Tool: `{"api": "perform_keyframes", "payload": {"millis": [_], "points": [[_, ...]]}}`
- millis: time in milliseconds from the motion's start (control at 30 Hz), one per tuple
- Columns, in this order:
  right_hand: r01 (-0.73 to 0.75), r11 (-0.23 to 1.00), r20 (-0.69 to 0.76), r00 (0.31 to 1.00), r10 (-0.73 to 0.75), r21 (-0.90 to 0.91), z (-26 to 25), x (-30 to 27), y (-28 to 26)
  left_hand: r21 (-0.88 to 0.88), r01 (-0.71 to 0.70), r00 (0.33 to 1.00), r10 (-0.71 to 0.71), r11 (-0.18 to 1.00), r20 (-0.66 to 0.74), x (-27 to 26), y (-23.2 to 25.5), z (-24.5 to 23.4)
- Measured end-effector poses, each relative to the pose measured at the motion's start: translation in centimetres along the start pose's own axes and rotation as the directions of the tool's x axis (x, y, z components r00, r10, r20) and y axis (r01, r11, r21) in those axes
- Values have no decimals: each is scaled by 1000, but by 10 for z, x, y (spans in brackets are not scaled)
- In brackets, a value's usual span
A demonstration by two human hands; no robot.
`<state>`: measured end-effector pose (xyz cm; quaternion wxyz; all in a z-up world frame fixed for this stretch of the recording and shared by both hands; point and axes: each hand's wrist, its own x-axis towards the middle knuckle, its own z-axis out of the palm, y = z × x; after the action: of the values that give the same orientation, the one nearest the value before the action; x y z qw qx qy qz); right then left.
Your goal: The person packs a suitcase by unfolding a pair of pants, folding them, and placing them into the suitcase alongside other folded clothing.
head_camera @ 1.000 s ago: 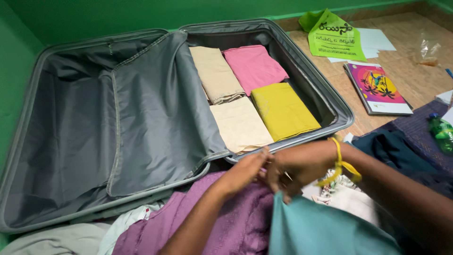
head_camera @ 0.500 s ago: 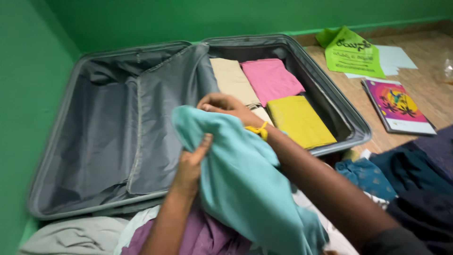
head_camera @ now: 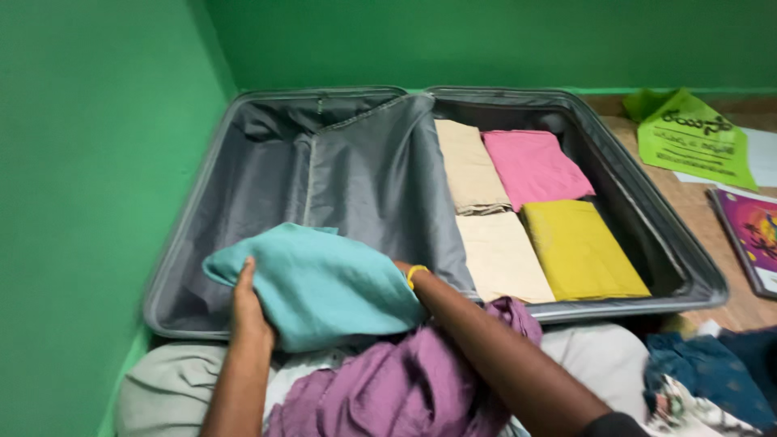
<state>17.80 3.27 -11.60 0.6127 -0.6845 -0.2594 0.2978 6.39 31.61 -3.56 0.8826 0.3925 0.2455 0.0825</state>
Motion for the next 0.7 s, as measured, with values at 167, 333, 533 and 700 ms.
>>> {"api": "perform_keyframes", "payload": {"millis": [167, 333, 533, 700], "points": [[-12, 999, -91, 996, 15, 43, 17, 1, 22, 125, -163, 982, 149, 979, 114, -4, -19, 3], [-64, 995, -205, 978, 46, -80, 4, -9, 22, 673, -281, 958, 247, 684, 149, -20, -20, 21], [-85, 971, -307, 952, 12, -223, 12, -16, 11, 878, -91, 981, -110, 470, 161, -28, -9, 37], [-103, 881, -473, 869, -146, -462, 19, -29, -23, 730, -58, 897, -285, 681, 337, -12, -19, 25]]}}
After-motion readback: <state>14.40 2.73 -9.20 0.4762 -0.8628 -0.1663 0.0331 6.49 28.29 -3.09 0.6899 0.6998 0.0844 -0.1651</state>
